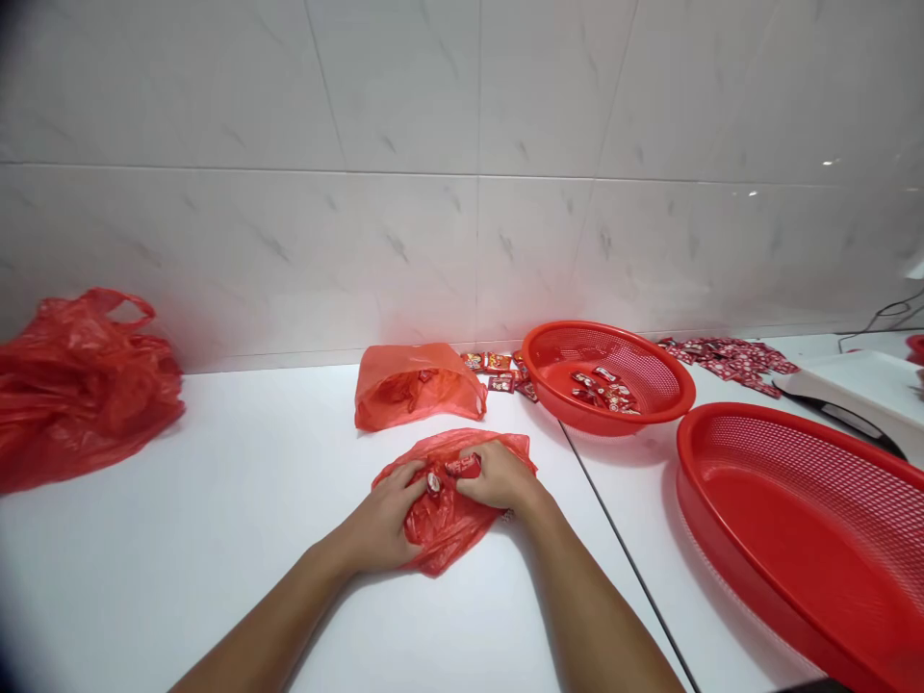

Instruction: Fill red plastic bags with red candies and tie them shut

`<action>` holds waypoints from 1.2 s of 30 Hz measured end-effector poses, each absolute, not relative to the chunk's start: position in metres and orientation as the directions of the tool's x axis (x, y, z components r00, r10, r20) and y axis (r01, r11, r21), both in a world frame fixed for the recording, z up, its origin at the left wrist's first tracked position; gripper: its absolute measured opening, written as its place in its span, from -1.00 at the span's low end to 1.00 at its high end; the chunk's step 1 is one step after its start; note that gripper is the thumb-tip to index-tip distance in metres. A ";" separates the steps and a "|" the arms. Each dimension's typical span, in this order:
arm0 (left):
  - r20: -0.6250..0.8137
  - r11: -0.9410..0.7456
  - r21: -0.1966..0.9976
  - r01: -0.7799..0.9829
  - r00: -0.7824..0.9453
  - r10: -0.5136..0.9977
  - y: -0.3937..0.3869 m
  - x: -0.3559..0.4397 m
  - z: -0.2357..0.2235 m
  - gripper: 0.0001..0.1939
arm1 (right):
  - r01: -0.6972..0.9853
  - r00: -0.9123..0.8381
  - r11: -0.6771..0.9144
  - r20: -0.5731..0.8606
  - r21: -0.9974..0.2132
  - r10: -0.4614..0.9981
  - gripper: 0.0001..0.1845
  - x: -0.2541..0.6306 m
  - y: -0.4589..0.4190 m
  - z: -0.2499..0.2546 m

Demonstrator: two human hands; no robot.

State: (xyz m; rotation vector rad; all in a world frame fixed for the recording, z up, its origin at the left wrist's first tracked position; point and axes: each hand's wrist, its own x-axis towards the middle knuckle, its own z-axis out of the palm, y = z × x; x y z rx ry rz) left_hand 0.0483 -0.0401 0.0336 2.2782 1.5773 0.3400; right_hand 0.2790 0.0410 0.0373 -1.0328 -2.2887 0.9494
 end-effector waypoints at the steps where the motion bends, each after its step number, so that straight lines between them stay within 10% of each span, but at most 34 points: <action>1: 0.003 -0.327 0.417 0.848 0.359 0.933 -0.039 0.047 0.031 -0.15 | 0.496 -0.597 0.472 0.109 -0.729 0.795 -0.86 0.281 0.043 0.035; 5: 0.065 -0.338 0.438 0.833 0.346 0.936 -0.033 0.041 0.015 -0.08 | 0.556 -0.541 0.472 0.132 -0.684 0.830 -0.89 0.278 0.044 0.025; 12: 0.258 -0.404 0.488 0.774 0.315 0.914 -0.032 0.039 0.010 0.05 | 0.597 -0.431 0.367 0.102 -0.713 0.897 0.05 0.276 0.039 0.021; 17: 0.287 -0.440 0.473 0.763 0.339 0.896 -0.035 0.040 0.014 0.03 | 0.446 -0.268 0.351 0.252 -0.823 0.930 -0.44 0.275 0.036 0.028; 26: 0.289 -0.554 0.462 0.693 0.473 0.832 -0.040 0.055 0.010 0.14 | 0.026 0.253 0.135 0.137 -0.991 0.958 -0.36 0.257 0.041 0.007; 33: 0.639 -0.448 0.377 0.811 0.122 0.759 -0.027 0.052 0.014 -0.56 | 0.500 0.104 0.486 0.607 -0.716 0.788 -0.61 0.282 0.031 0.038; 36: 0.708 -0.240 0.371 0.897 -0.106 0.698 -0.024 0.044 0.017 -0.56 | 0.668 0.115 0.447 0.677 -0.594 0.727 -0.70 0.300 0.034 0.051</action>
